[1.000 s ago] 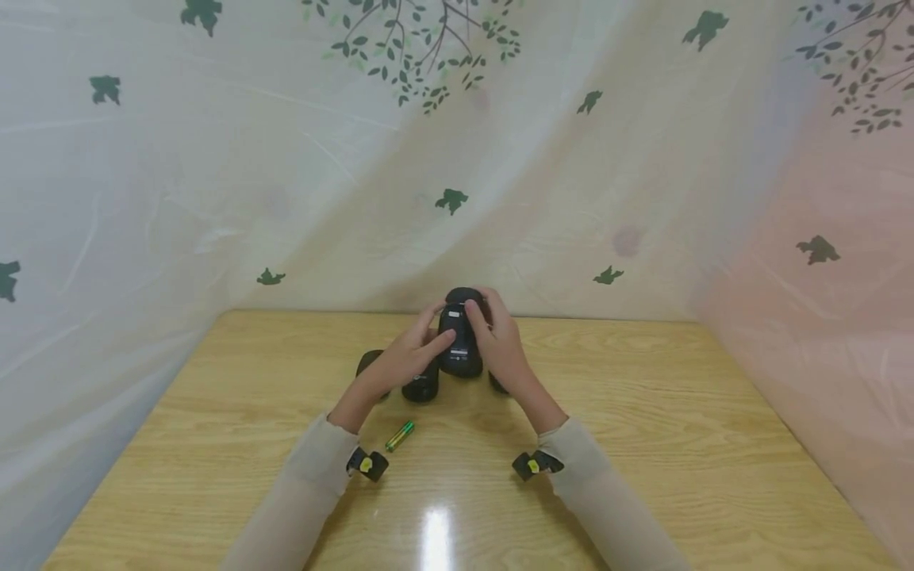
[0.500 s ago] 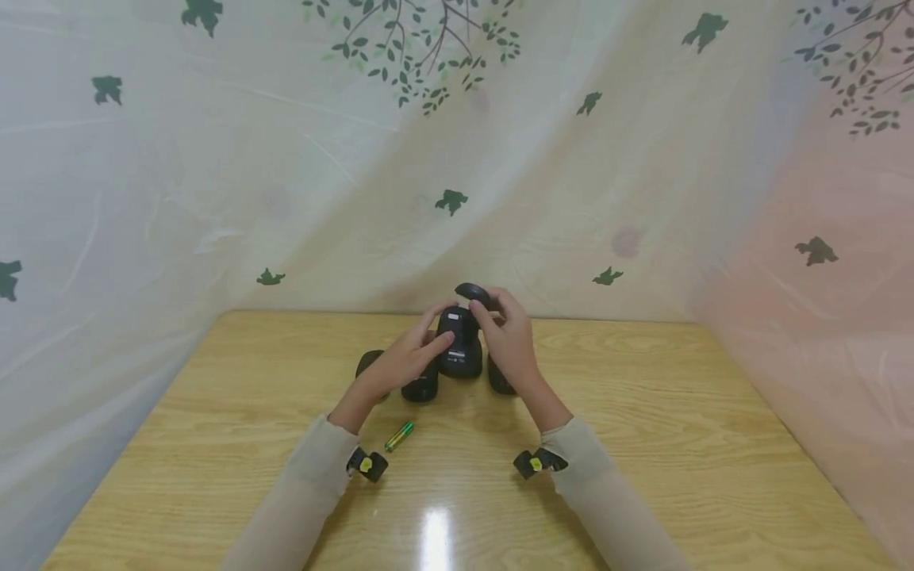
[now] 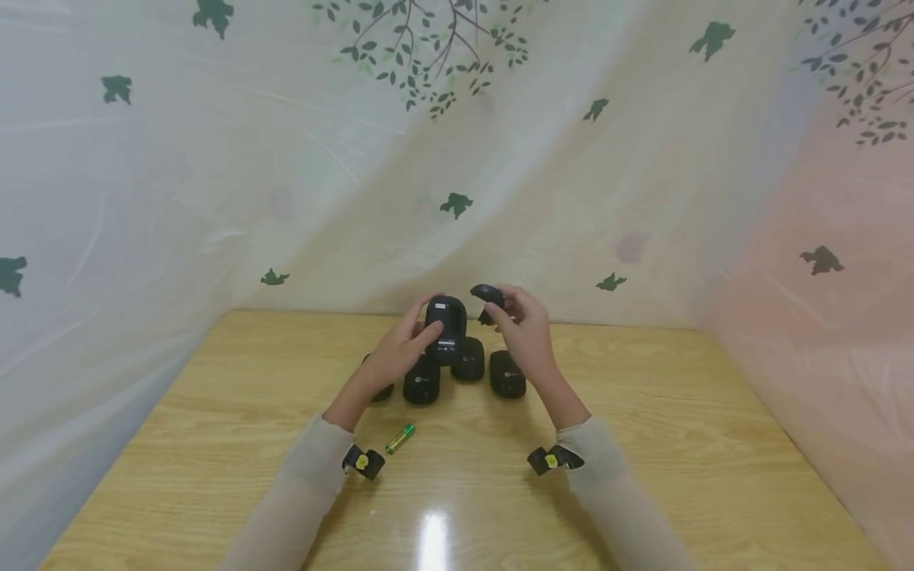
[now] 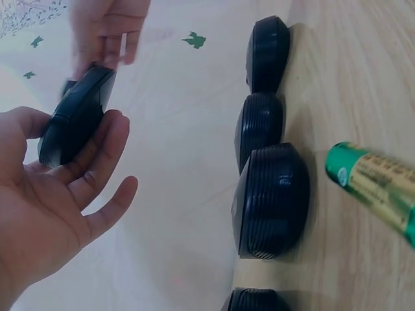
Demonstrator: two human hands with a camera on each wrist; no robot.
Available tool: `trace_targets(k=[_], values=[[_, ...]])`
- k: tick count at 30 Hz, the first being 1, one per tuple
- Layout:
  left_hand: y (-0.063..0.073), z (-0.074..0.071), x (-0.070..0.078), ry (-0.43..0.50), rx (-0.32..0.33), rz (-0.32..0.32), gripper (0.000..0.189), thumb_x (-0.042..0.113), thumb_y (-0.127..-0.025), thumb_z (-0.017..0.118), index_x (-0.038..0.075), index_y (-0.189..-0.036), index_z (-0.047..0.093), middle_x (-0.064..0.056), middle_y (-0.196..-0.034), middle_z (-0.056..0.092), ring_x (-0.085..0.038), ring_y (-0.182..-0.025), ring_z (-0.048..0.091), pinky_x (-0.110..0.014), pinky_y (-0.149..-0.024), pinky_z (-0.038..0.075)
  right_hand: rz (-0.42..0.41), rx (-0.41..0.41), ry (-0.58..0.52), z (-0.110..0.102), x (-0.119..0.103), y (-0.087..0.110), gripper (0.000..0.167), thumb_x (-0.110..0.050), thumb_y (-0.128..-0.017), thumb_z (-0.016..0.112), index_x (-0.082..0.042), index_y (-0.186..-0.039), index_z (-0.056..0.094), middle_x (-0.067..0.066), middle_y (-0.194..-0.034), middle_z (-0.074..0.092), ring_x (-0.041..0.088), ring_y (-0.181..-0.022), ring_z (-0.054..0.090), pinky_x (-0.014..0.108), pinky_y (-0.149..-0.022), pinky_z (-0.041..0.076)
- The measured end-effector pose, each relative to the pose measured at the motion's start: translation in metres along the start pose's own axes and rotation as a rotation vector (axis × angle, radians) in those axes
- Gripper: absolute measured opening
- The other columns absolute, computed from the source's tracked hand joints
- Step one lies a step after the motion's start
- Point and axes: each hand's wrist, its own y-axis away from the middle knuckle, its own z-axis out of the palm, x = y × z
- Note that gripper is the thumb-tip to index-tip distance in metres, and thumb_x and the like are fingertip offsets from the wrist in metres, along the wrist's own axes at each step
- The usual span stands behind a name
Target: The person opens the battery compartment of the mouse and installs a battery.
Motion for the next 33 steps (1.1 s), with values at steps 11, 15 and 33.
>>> trace_targets(k=[11,15,33], values=[[0.001,-0.008,0.002,0.033,0.054,0.044,0.052,0.027,-0.110,0.044,0.022,-0.159,0.028,-0.024,-0.111,0.070,-0.023,-0.089,0.065,-0.038,-0.077,0.053,0.072,-0.638,0.316,-0.004,0.022,0.018,0.027,-0.014,-0.094,0.074,-0.003,-0.118,0.069,0.004,-0.076,0.066,0.021,-0.067,0.062,0.024,-0.062,0.048],[0.001,-0.008,0.000,0.054,0.042,0.059,0.051,0.026,-0.110,0.044,0.021,-0.159,0.027,-0.024,-0.110,0.071,-0.020,-0.088,0.066,-0.042,-0.078,0.054,0.111,-0.758,0.350,-0.001,0.030,0.028,0.022,-0.017,-0.092,0.077,-0.005,-0.110,0.071,0.000,-0.078,0.065,0.013,-0.068,0.057,0.024,-0.064,0.048],[0.000,-0.006,-0.002,0.067,-0.005,0.055,0.053,0.029,-0.110,0.044,0.027,-0.161,0.027,-0.023,-0.125,0.067,-0.029,-0.108,0.070,-0.047,-0.092,0.057,0.157,-0.826,0.491,0.004,0.037,0.044,0.017,-0.023,-0.086,0.083,-0.010,-0.093,0.074,-0.002,-0.086,0.074,0.008,-0.077,0.064,0.026,-0.072,0.054]])
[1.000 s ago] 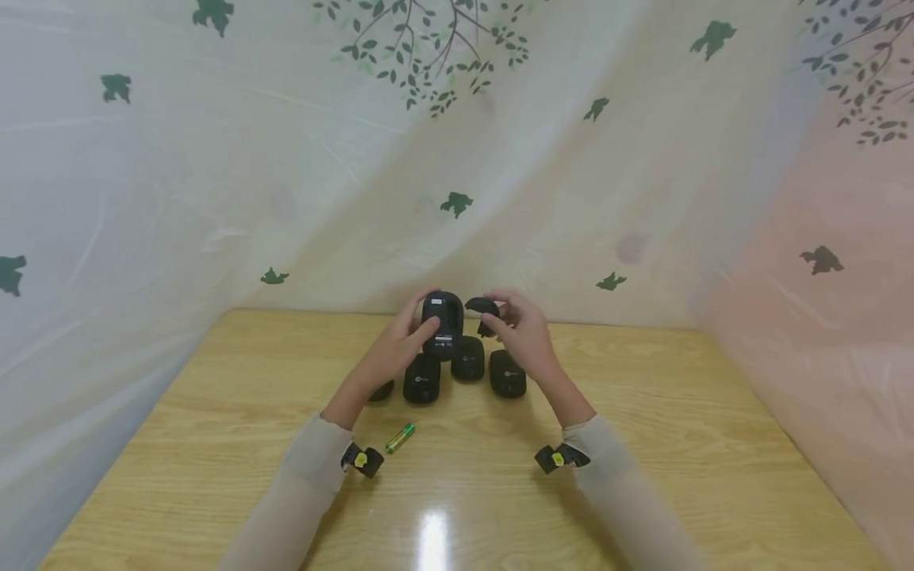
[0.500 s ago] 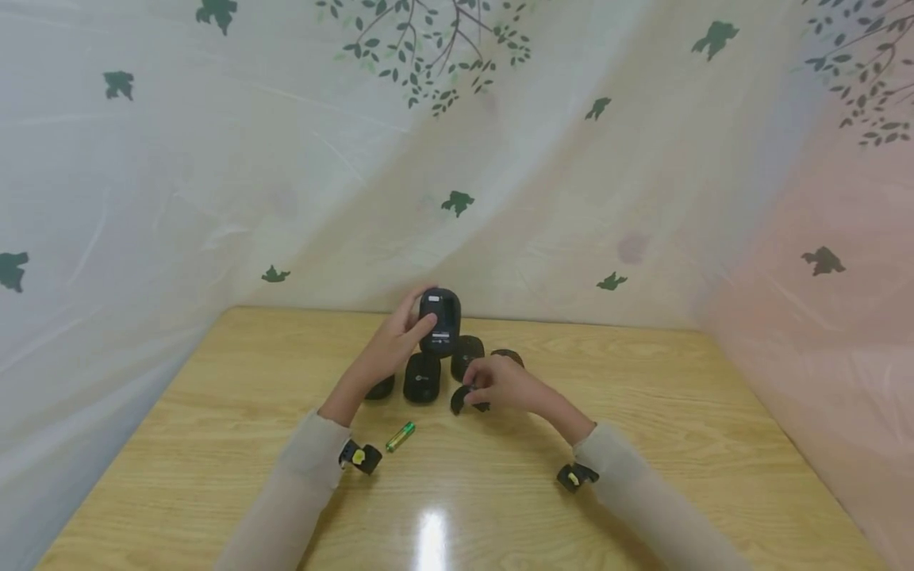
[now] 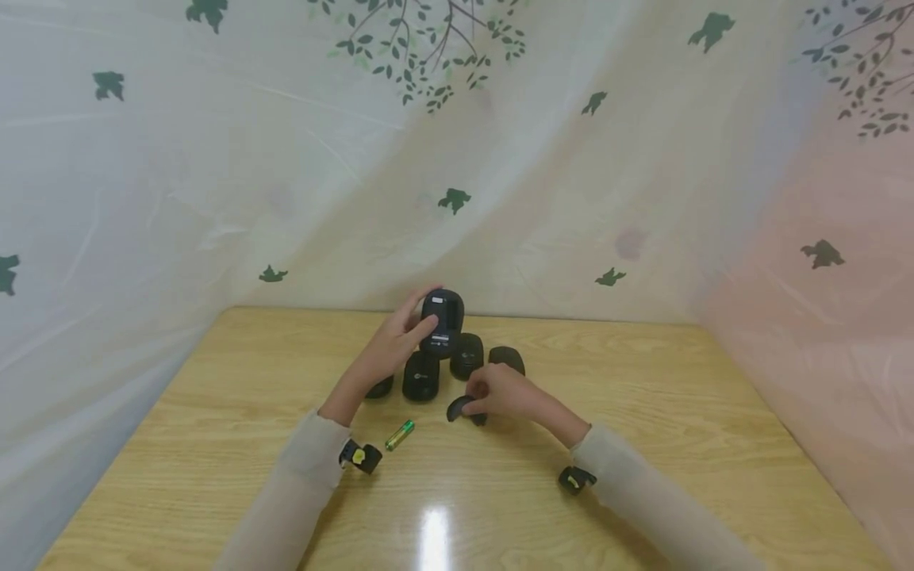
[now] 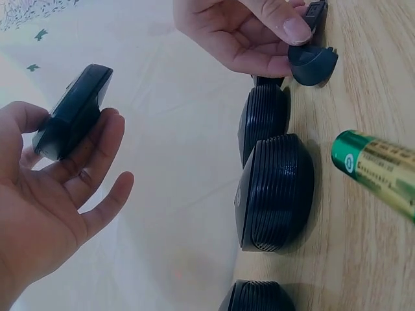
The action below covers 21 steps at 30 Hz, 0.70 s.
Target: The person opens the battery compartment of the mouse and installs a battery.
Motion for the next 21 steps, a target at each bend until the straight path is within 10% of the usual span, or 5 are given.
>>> trace_targets(k=[21], values=[[0.0004,-0.0004,-0.0003,0.056,0.006,0.042,0.052,0.023,-0.111,0.043,0.029,-0.159,0.026,-0.027,-0.133,0.060,-0.038,-0.115,0.067,-0.051,-0.090,0.059,0.065,0.021,0.027,0.0056,-0.0097,0.0002,0.016,-0.020,-0.084,0.084,-0.011,-0.090,0.073,0.000,-0.081,0.072,0.010,-0.070,0.064,0.026,-0.065,0.052]])
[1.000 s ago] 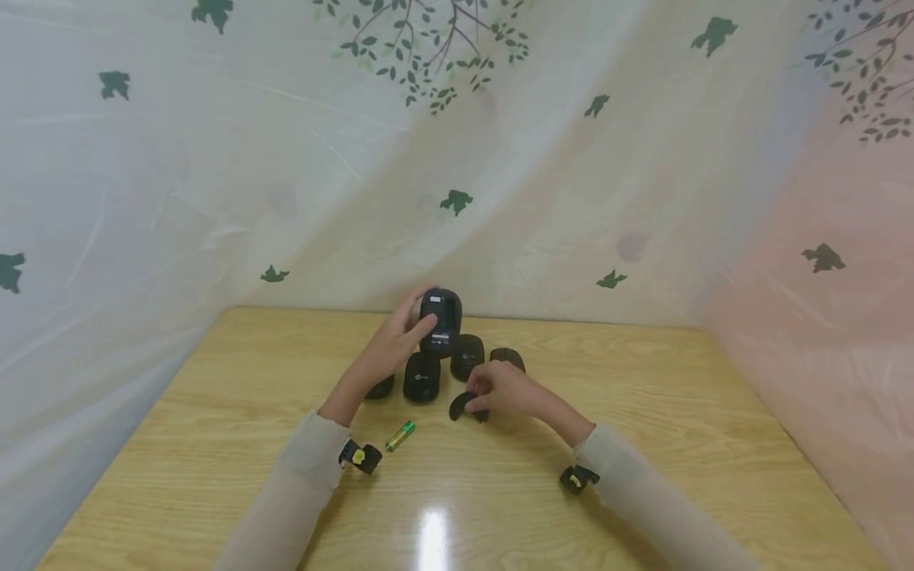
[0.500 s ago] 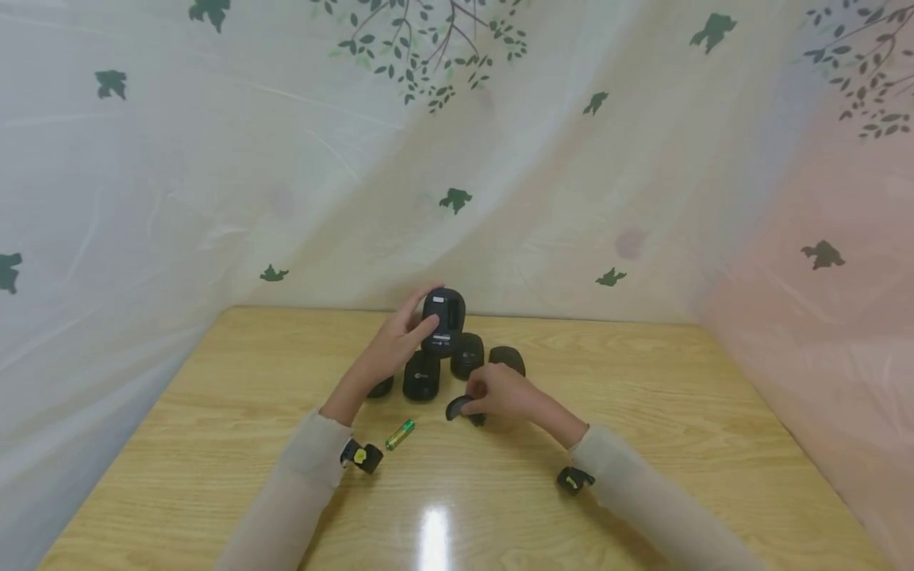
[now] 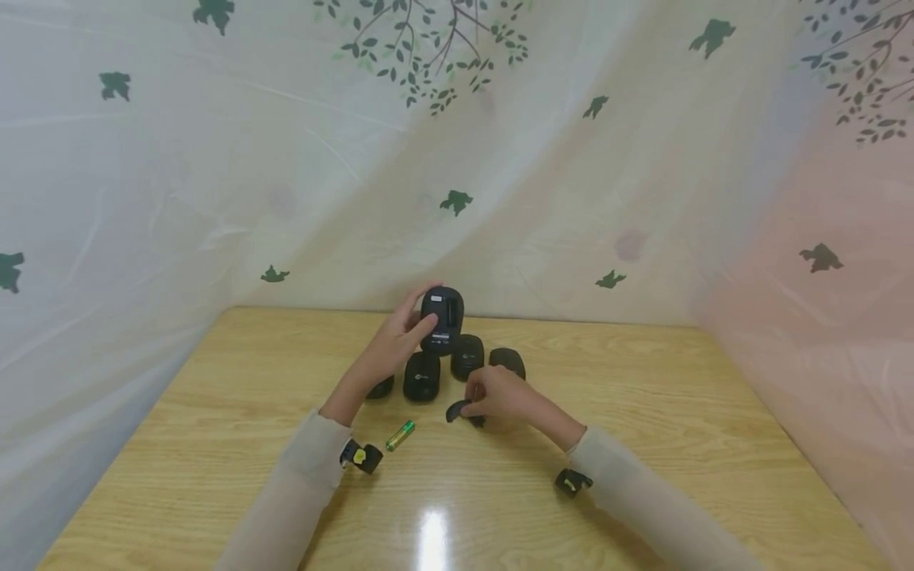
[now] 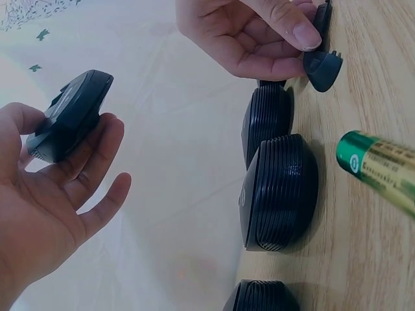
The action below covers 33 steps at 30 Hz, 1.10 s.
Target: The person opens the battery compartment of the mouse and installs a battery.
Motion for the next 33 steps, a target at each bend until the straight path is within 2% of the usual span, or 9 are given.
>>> trace_targets(k=[5,9,15,22,28,33], values=[[0.000,0.000,0.001,0.005,0.000,0.011,0.052,0.022,-0.111,0.043,0.028,-0.159,0.027,-0.027,-0.135,0.059,-0.039,-0.116,0.066,-0.051,-0.089,0.059,-0.003,-0.001,0.007,-0.001,0.000,-0.001,0.016,-0.021,-0.085,0.084,-0.011,-0.091,0.073,0.001,-0.083,0.072,0.012,-0.072,0.064,0.029,-0.066,0.053],[0.001,0.000,0.001,-0.003,0.004,0.019,0.052,0.021,-0.111,0.043,0.027,-0.159,0.027,-0.027,-0.135,0.059,-0.039,-0.116,0.066,-0.050,-0.089,0.059,-0.028,0.028,0.025,-0.001,-0.001,-0.002,0.015,-0.023,-0.087,0.082,-0.013,-0.093,0.073,-0.002,-0.081,0.071,0.009,-0.069,0.061,0.027,-0.064,0.051],[0.001,-0.001,-0.001,-0.026,0.009,0.024,0.051,0.023,-0.111,0.044,0.030,-0.159,0.028,-0.023,-0.138,0.057,-0.038,-0.119,0.065,-0.050,-0.091,0.059,-0.189,0.052,-0.058,0.002,-0.006,-0.003,0.011,-0.019,-0.092,0.077,-0.010,-0.098,0.073,-0.005,-0.075,0.066,0.006,-0.065,0.055,0.022,-0.059,0.047],[0.001,-0.001,-0.004,-0.034,-0.001,0.054,0.053,0.023,-0.111,0.045,0.031,-0.160,0.026,-0.019,-0.145,0.053,-0.038,-0.126,0.061,-0.054,-0.097,0.056,-0.373,-0.003,-0.113,0.010,-0.017,-0.006,0.015,-0.018,-0.094,0.075,-0.008,-0.105,0.073,-0.003,-0.085,0.072,0.001,-0.075,0.061,0.019,-0.070,0.053],[0.000,-0.001,-0.003,-0.055,0.002,0.056,0.053,0.024,-0.111,0.045,0.032,-0.159,0.026,-0.016,-0.149,0.050,-0.038,-0.130,0.059,-0.057,-0.100,0.054,-0.389,-0.027,-0.139,0.012,-0.025,-0.006,0.019,-0.016,-0.093,0.076,-0.005,-0.108,0.073,0.002,-0.097,0.075,0.003,-0.083,0.065,0.020,-0.077,0.056],[0.000,0.000,-0.003,-0.063,0.002,0.057,0.054,0.024,-0.110,0.045,0.031,-0.160,0.025,-0.015,-0.151,0.048,-0.039,-0.132,0.058,-0.056,-0.099,0.054,-0.404,-0.038,-0.106,0.014,-0.031,-0.007,0.020,-0.014,-0.092,0.077,-0.004,-0.109,0.074,0.007,-0.103,0.075,0.005,-0.086,0.065,0.021,-0.079,0.056]])
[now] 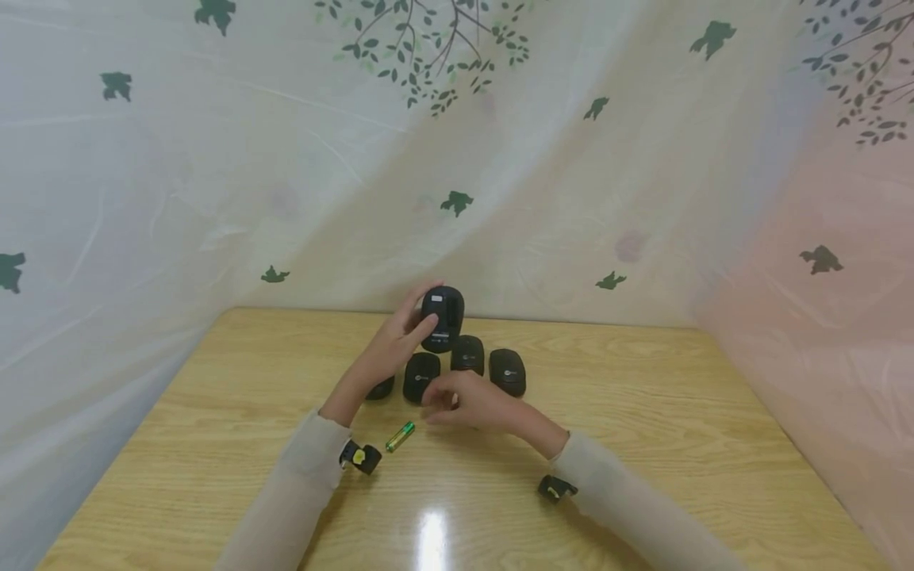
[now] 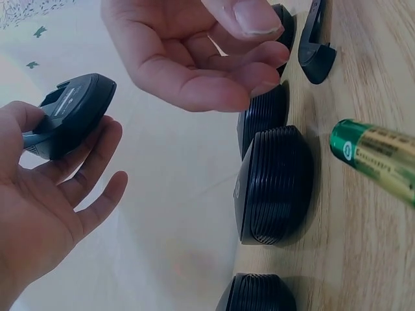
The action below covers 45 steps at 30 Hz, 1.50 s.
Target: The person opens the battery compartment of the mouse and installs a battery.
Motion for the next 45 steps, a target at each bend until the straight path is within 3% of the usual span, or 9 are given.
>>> trace_targets(k=[7,19,34,45], values=[[0.000,0.000,0.002,0.007,-0.006,0.010,0.054,0.020,-0.110,0.044,0.021,-0.161,0.024,-0.019,-0.151,0.046,-0.043,-0.130,0.058,-0.057,-0.097,0.055,-0.061,-0.032,0.026,0.005,-0.010,-0.005,0.022,-0.010,-0.090,0.077,-0.003,-0.110,0.073,0.008,-0.105,0.073,0.012,-0.088,0.066,0.017,-0.078,0.054],[0.000,0.001,0.003,-0.016,0.011,-0.007,0.054,0.020,-0.110,0.045,0.022,-0.161,0.026,-0.021,-0.147,0.052,-0.042,-0.126,0.061,-0.055,-0.097,0.055,-0.099,-0.141,0.144,0.017,-0.026,-0.014,0.026,-0.016,-0.091,0.078,-0.009,-0.115,0.075,0.002,-0.113,0.074,0.012,-0.104,0.067,0.019,-0.094,0.052],[0.003,0.003,0.005,-0.025,0.014,-0.010,0.054,0.023,-0.110,0.046,0.030,-0.160,0.028,-0.017,-0.147,0.053,-0.037,-0.124,0.063,-0.053,-0.099,0.055,-0.114,-0.197,0.222,0.025,-0.037,-0.019,0.021,-0.012,-0.089,0.079,-0.010,-0.109,0.078,-0.001,-0.103,0.074,0.006,-0.091,0.064,0.010,-0.081,0.048],[0.002,0.004,0.006,-0.027,0.010,-0.013,0.055,0.023,-0.110,0.047,0.025,-0.161,0.027,-0.013,-0.158,0.041,-0.040,-0.134,0.056,-0.057,-0.103,0.052,-0.039,-0.208,0.254,0.026,-0.041,-0.016,0.020,-0.018,-0.088,0.081,-0.014,-0.107,0.078,-0.005,-0.097,0.069,0.000,-0.081,0.059,0.011,-0.071,0.047]])
